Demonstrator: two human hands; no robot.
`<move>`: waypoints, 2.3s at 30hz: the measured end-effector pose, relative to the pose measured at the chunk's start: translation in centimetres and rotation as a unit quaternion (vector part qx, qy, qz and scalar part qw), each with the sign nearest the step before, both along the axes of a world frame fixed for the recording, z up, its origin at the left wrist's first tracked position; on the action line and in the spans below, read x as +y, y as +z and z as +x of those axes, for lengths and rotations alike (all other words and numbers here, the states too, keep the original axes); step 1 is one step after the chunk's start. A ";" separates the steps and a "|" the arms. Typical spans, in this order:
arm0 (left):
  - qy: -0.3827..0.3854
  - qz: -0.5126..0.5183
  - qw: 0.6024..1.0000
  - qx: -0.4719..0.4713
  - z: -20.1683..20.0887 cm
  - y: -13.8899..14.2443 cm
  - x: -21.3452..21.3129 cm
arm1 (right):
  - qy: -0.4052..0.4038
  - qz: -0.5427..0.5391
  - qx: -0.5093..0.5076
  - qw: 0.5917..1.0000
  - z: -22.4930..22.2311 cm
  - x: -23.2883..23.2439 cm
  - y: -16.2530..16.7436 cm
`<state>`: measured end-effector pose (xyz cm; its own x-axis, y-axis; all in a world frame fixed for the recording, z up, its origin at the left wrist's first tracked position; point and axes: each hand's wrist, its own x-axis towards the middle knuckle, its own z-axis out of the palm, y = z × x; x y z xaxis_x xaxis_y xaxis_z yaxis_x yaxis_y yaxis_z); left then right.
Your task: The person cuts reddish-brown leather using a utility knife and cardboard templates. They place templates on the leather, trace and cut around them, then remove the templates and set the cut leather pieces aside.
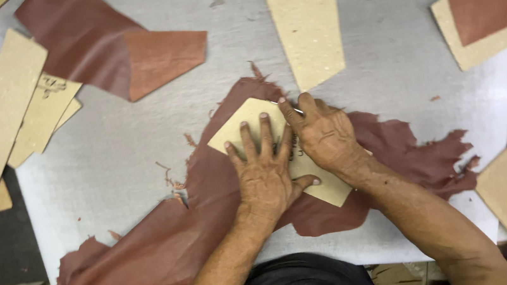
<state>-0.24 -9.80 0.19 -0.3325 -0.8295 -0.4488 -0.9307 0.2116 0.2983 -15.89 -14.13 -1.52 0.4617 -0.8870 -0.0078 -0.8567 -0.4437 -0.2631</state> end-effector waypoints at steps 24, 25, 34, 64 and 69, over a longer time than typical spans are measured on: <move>-0.242 -0.190 0.952 -0.001 -4.8 -0.9 2.9 | -0.206 0.005 0.136 0.969 -12.0 15.9 1.6; -0.259 -0.175 0.950 -0.019 -5.1 -1.1 3.0 | -0.227 0.013 0.143 0.963 -11.3 15.9 2.0; -0.329 -0.130 0.933 -0.058 -4.9 0.2 2.6 | -0.502 0.044 -0.120 0.855 -2.9 16.0 0.8; -0.327 -0.149 0.933 -0.007 -4.5 0.2 2.5 | -0.737 0.110 -0.076 0.663 -16.9 26.5 0.7; -0.308 -0.138 0.936 0.097 -2.7 1.0 1.3 | -0.694 0.020 0.013 0.720 -15.1 29.0 3.2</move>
<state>-2.97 -8.52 1.20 -0.8394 -0.5283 -0.1280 -0.5402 0.7845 0.3044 -30.98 14.83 1.66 -0.8692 -0.4929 -0.0384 -0.4728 0.8515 -0.2269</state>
